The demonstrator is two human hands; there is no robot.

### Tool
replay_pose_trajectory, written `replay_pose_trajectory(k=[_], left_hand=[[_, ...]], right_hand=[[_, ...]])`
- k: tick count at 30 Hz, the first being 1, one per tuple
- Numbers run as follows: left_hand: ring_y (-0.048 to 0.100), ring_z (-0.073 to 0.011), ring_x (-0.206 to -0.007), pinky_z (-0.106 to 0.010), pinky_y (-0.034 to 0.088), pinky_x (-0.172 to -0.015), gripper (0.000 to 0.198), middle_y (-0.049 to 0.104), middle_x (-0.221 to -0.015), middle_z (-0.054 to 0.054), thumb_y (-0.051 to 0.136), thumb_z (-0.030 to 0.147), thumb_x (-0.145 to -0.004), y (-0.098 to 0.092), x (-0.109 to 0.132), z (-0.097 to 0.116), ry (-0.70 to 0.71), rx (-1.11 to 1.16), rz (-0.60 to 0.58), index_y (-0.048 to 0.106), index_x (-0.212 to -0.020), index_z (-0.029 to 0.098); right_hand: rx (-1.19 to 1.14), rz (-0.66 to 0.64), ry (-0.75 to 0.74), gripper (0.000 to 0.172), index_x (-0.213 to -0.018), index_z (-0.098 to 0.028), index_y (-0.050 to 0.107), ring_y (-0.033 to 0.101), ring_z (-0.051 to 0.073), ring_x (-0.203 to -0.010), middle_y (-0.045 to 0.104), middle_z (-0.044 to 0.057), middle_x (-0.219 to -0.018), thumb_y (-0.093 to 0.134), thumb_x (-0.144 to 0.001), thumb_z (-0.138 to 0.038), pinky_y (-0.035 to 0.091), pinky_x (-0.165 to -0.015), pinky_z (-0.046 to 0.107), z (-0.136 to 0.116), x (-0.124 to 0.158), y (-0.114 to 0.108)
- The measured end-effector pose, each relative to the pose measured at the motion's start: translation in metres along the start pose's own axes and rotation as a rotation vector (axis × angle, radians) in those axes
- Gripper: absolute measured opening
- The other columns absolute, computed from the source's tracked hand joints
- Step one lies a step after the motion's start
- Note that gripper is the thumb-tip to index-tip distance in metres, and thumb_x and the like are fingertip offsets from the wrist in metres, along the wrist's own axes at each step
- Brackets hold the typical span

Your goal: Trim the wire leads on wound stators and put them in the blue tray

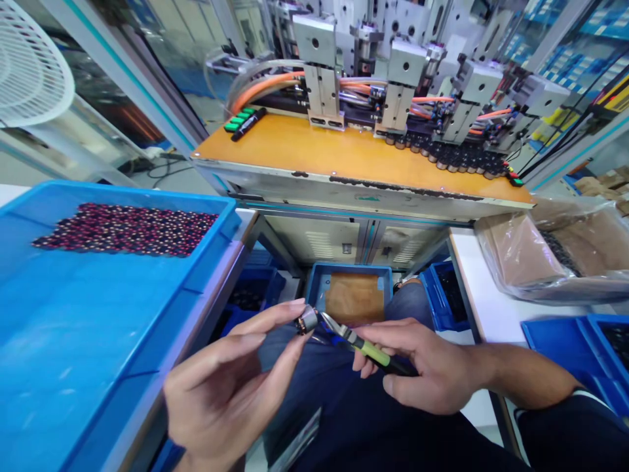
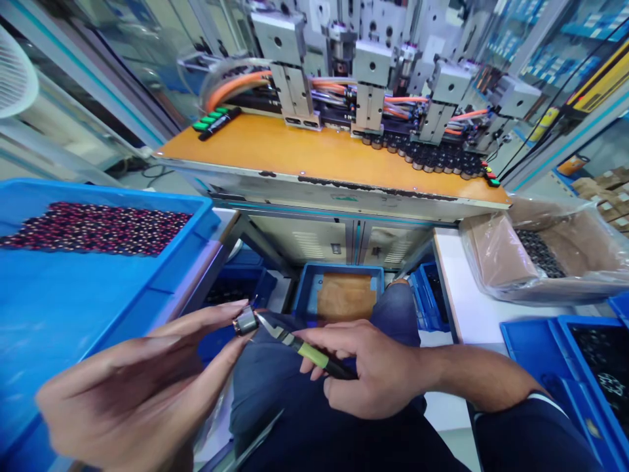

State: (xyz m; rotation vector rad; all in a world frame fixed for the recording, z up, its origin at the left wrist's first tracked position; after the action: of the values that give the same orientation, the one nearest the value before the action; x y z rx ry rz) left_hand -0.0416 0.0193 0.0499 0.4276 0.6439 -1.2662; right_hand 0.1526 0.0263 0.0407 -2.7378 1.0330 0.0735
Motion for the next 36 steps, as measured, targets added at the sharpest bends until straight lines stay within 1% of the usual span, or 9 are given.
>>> replay_pose_trajectory(k=[3, 7, 13, 18, 22, 25, 29, 31, 36], left_hand=[[0.079, -0.0256, -0.092, -0.039, 0.069, -0.084, 0.049, 0.081, -0.105, -0.007, 0.074, -0.011, -0.066, -0.0015, 0.0013, 0.0007, -0.03, -0.022, -0.003, 0.061, -0.101, 0.02], [0.079, -0.0254, -0.092, -0.041, 0.068, -0.087, 0.053, 0.081, -0.104, -0.006, 0.074, -0.013, -0.065, -0.0029, 0.0039, 0.0007, -0.048, -0.016, -0.004, 0.06, -0.104, 0.021], [0.079, -0.0238, -0.09, -0.04, 0.067, -0.09, 0.051, 0.081, -0.104, -0.005, 0.073, -0.014, -0.066, -0.0006, 0.0049, -0.0003, -0.094, 0.021, -0.02, 0.06, -0.102, 0.02], [0.08, -0.0248, -0.088, -0.042, 0.068, -0.088, 0.05, 0.082, -0.101, -0.004, 0.075, -0.013, -0.065, -0.0007, 0.0054, 0.0003, -0.146, 0.012, 0.009, 0.06, -0.1, 0.02], [0.08, -0.0246, -0.088, -0.042, 0.068, -0.089, 0.048, 0.082, -0.102, -0.003, 0.075, -0.012, -0.066, -0.0004, 0.0064, -0.001, -0.173, 0.0, 0.02, 0.06, -0.098, 0.021], [0.08, -0.0245, -0.087, -0.043, 0.068, -0.089, 0.049, 0.082, -0.102, -0.003, 0.075, -0.012, -0.066, -0.0003, 0.0068, -0.0002, -0.166, 0.009, 0.017, 0.06, -0.098, 0.021], [0.079, -0.0243, -0.089, -0.042, 0.068, -0.089, 0.048, 0.082, -0.101, -0.003, 0.075, -0.012, -0.066, -0.0009, 0.0062, -0.0004, -0.157, -0.005, 0.016, 0.061, -0.099, 0.021], [0.079, -0.024, -0.09, -0.041, 0.068, -0.089, 0.049, 0.082, -0.102, -0.004, 0.074, -0.012, -0.067, 0.0005, 0.0058, -0.0016, -0.129, -0.009, -0.009, 0.061, -0.102, 0.021], [0.078, -0.0211, -0.097, -0.034, 0.066, -0.091, 0.059, 0.08, -0.112, -0.005, 0.074, -0.014, -0.066, 0.0042, 0.0081, -0.0059, 0.006, -0.053, -0.101, 0.065, -0.111, 0.021]], right_hand=[[0.0, -0.005, 0.008, 0.058, -0.13, -0.014, 0.059, 0.065, 0.014, -0.086, 0.066, 0.008, -0.101, 0.053, -0.073, -0.005, 0.058, -0.082, 0.031, -0.0018, -0.0029, 0.0021], [-0.01, 0.002, 0.02, 0.061, -0.133, -0.015, 0.058, 0.065, 0.015, -0.085, 0.066, 0.008, -0.1, 0.053, -0.073, -0.005, 0.058, -0.08, 0.031, -0.0021, -0.0053, 0.0032], [-0.067, 0.016, 0.046, 0.049, -0.123, -0.014, 0.061, 0.063, 0.012, -0.082, 0.063, 0.007, -0.099, 0.053, -0.075, -0.007, 0.056, -0.076, 0.027, 0.0031, -0.0043, 0.005], [-0.093, 0.007, 0.145, 0.039, -0.109, -0.013, 0.063, 0.062, 0.011, -0.076, 0.062, 0.005, -0.091, 0.053, -0.072, -0.006, 0.054, -0.069, 0.024, 0.006, -0.0057, 0.0059], [-0.112, 0.004, 0.177, 0.035, -0.103, -0.014, 0.062, 0.063, 0.011, -0.075, 0.061, 0.004, -0.089, 0.052, -0.07, -0.006, 0.053, -0.067, 0.022, 0.0055, -0.007, 0.0044], [-0.117, -0.002, 0.206, 0.028, -0.096, -0.014, 0.06, 0.061, 0.01, -0.071, 0.06, 0.002, -0.085, 0.052, -0.07, -0.006, 0.05, -0.064, 0.021, 0.0067, -0.0073, 0.0042], [-0.068, 0.006, 0.208, 0.013, -0.083, -0.017, 0.056, 0.047, 0.006, -0.058, 0.05, -0.004, -0.071, 0.05, -0.073, -0.009, 0.04, -0.055, 0.019, 0.0041, -0.0081, 0.0051], [-0.038, 0.034, 0.208, 0.012, -0.081, -0.017, 0.055, 0.043, 0.006, -0.057, 0.048, -0.004, -0.069, 0.05, -0.073, -0.009, 0.036, -0.053, 0.019, 0.0023, -0.0081, 0.0044], [0.093, 0.1, 0.266, 0.014, -0.082, -0.017, 0.055, 0.041, 0.007, -0.062, 0.048, -0.004, -0.071, 0.05, -0.072, -0.008, 0.033, -0.057, 0.022, 0.0059, -0.0077, -0.0009]])
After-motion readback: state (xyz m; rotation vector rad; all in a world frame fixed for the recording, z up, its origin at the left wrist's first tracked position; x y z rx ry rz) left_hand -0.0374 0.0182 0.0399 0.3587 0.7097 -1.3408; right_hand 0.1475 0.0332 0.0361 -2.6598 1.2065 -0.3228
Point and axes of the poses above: each hand's wrist, its own x-axis away from the middle knuckle, its own y-axis out of the palm, z = x × y, the point moved 8 cm from there along -x, towards the middle knuckle
